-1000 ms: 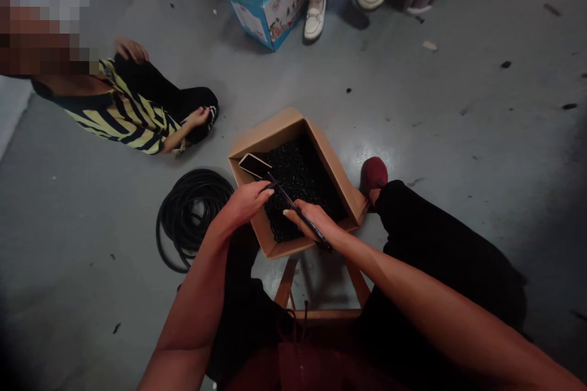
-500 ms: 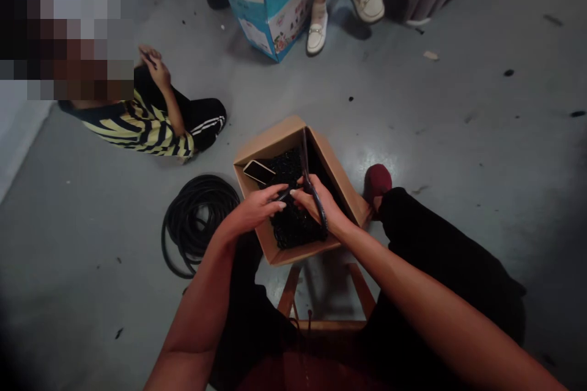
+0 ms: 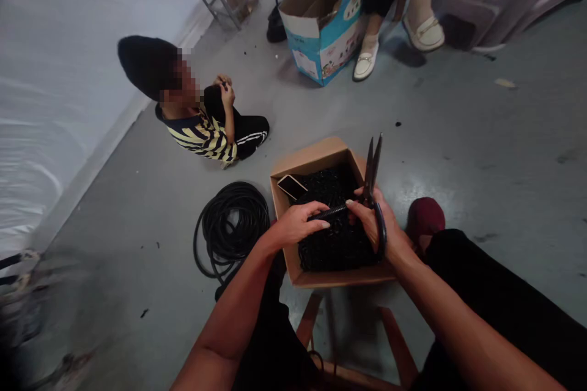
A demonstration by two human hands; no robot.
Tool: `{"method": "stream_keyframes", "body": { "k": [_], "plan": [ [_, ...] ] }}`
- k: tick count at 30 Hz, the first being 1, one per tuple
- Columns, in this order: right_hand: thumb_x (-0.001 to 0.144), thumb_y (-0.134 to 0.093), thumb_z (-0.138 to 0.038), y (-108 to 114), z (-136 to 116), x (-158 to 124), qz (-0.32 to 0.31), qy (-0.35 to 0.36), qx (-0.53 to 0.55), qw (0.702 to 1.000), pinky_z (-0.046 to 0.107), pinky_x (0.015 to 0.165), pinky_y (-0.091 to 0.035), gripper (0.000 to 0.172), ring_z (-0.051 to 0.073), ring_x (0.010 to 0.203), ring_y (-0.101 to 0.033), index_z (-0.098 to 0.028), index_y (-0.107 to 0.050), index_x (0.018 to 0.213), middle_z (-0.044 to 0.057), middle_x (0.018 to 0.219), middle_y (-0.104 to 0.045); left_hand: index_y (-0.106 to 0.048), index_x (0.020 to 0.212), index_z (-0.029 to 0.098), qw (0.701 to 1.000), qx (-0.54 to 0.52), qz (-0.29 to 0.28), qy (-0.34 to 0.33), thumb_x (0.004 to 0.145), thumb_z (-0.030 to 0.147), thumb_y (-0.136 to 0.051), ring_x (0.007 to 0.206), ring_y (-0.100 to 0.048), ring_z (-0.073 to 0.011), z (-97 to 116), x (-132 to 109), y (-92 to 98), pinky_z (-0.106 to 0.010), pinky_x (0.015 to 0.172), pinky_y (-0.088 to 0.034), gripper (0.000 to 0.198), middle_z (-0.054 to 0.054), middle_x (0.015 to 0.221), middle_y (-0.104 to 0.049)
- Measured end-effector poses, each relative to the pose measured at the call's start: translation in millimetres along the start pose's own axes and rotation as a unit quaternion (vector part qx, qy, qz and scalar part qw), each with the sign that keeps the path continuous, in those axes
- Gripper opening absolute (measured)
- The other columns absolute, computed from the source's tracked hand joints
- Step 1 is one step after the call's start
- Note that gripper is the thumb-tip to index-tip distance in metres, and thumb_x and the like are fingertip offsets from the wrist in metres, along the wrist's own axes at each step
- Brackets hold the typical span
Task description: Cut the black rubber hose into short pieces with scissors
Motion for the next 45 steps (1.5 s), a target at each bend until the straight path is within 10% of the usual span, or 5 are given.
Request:
{"method": "stream_keyframes", "body": {
  "k": [12, 22, 45],
  "plan": [
    [0.071, -0.065, -0.048, -0.5, -2.4, -1.5, -0.012, 0.033, -0.067, 0.997, 0.027, 0.052, -0.041, 0.045, 0.015, 0.054, -0.054, -0.021, -0.049, 0.104, -0.003, 0.062, -0.057, -0.066, 0.107, 0.014, 0.995, 0.009, 0.101, -0.014, 0.088, 0.027, -0.048, 0.097, -0.060, -0.0174, 6.1, -1.9, 24.9, -0.028, 0.090, -0.043, 0.029, -0.007, 0.107, -0.068],
    [0.077, -0.057, -0.045, -41.2, 8.1, -30.7, -0.135, 0.043, -0.213, 0.967, 0.033, 0.071, -0.047, 0.041, 0.020, 0.080, -0.061, -0.021, -0.048, 0.110, 0.006, 0.095, -0.062, -0.064, 0.109, 0.011, 0.925, -0.286, 0.246, 0.044, 0.081, 0.037, -0.054, 0.052, -0.040, -0.0054, -36.7, -13.1, 73.6, -0.020, 0.052, -0.033, 0.039, 0.002, 0.067, -0.054],
    [0.081, -0.057, -0.046, -44.1, -2.6, -37.8, -0.193, 0.049, -0.227, 0.953, 0.036, 0.079, -0.045, 0.052, 0.023, 0.093, -0.060, -0.018, -0.042, 0.122, 0.010, 0.105, -0.061, -0.064, 0.116, 0.015, 0.958, -0.242, 0.146, 0.044, 0.081, 0.041, -0.057, 0.057, -0.041, -0.0073, -24.4, 5.4, 36.2, -0.021, 0.055, -0.033, 0.044, 0.001, 0.067, -0.053]
  ]
}}
Point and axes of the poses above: each hand's wrist, its own x-axis towards the middle knuckle, its own y-axis out of the back of the hand, z = x × y, the point moved 9 cm from there along x, towards the middle knuckle
